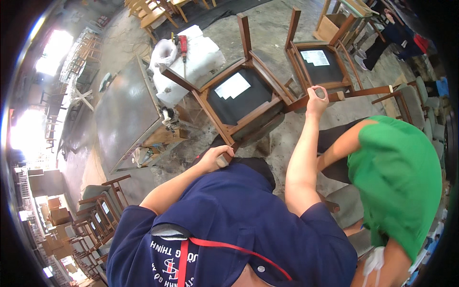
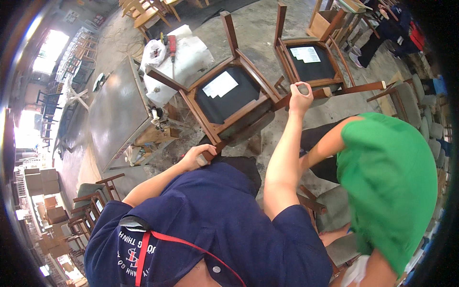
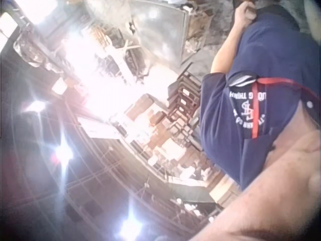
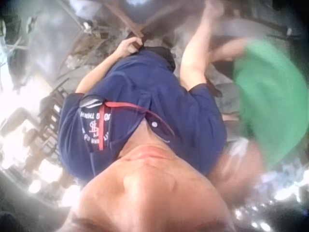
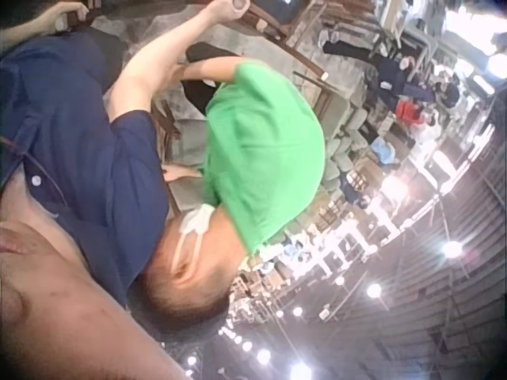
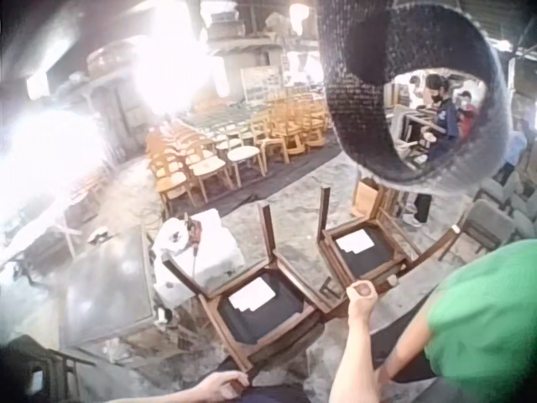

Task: The person lifts and flips chairs to access the underside, then uses a power sander and a cloth to clean and smooth the wooden frame. The person handles multiple chairs one at a time, moving them around the workshop floor.

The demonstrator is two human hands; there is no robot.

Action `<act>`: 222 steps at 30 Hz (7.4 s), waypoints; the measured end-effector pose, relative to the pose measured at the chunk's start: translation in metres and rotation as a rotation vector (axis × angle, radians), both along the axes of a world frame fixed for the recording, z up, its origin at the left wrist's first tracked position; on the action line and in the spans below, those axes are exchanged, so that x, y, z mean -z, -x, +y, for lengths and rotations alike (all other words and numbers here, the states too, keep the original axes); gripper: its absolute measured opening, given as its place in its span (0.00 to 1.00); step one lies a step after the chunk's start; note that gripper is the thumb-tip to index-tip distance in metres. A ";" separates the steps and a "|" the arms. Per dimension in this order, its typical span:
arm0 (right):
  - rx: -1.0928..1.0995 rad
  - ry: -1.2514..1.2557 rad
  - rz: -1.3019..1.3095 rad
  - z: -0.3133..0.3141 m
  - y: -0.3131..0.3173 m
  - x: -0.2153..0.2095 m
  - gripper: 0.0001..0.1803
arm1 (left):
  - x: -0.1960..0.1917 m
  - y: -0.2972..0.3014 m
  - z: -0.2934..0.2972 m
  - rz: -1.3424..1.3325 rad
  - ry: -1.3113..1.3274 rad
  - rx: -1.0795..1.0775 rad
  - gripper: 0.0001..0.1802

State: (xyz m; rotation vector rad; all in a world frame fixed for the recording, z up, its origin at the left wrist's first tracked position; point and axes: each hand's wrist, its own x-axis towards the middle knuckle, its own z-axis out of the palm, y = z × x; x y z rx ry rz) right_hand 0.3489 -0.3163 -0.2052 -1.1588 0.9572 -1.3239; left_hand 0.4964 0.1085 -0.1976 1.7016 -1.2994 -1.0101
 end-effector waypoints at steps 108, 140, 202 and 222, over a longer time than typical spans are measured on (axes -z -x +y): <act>-0.901 -0.841 1.349 0.513 -0.108 -0.088 0.24 | -0.106 -0.515 -0.047 1.227 -0.027 -0.179 0.06; 0.196 -0.263 0.030 0.520 -0.041 -0.263 0.22 | -0.069 -0.119 -0.013 -0.064 0.204 1.199 0.32; -0.103 -0.182 0.368 -0.414 0.492 -0.081 0.29 | 0.002 0.329 -0.825 -0.287 -0.048 -0.045 0.52; -0.216 0.000 0.757 -0.467 0.477 -0.037 0.29 | 0.021 0.319 -0.915 -0.288 -0.106 0.291 0.26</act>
